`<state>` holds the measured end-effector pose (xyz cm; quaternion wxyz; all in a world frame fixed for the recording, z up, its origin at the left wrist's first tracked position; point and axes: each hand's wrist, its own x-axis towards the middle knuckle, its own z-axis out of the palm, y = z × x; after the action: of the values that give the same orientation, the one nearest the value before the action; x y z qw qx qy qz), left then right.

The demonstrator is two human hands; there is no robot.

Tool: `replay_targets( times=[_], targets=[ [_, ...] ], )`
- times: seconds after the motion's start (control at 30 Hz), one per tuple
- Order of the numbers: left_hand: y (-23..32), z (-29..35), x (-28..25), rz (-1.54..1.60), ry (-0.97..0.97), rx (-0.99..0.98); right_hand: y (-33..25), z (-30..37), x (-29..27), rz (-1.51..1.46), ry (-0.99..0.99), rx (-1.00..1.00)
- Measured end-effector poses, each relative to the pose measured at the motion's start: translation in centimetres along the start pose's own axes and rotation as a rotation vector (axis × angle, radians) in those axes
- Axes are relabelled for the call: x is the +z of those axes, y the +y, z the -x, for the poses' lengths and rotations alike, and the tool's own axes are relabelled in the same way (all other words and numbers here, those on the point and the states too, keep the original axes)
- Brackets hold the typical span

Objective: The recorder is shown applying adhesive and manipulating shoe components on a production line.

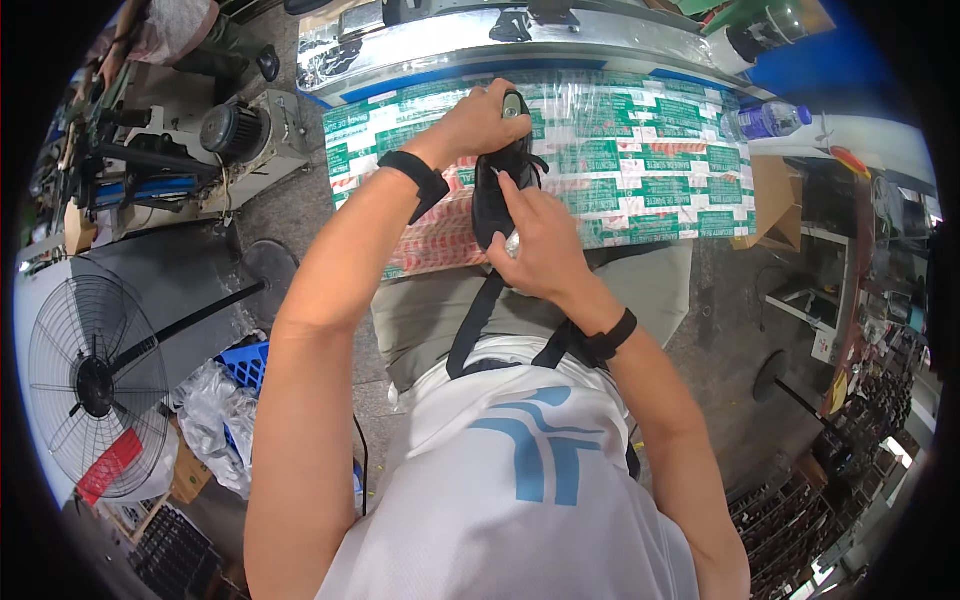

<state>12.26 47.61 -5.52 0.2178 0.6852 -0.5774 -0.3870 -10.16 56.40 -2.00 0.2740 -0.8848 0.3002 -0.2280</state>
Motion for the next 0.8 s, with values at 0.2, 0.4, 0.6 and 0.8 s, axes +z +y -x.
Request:
replay_targets(
  times=[0.2, 0.4, 0.6, 0.8],
  targets=[
    [-0.5, 0.0, 0.1, -0.044, 0.03, 0.012, -2.5, -0.5, 1.6, -0.052, -0.024, 0.137],
    [-0.3, -0.2, 0.0, -0.069, 0.024, 0.015, -2.0, 2.7, -2.8, -0.193, -0.112, 0.17],
    [-0.1, -0.2, -0.3, -0.03, -0.003, 0.046, 0.4, 1.9, -2.1, 0.151, -0.051, 0.047],
    [-0.8, 0.1, 0.4, 0.016, -0.004, 0.094, -1.5, 3.0, -2.1, 0.063, -0.025, 0.115]
  ],
)
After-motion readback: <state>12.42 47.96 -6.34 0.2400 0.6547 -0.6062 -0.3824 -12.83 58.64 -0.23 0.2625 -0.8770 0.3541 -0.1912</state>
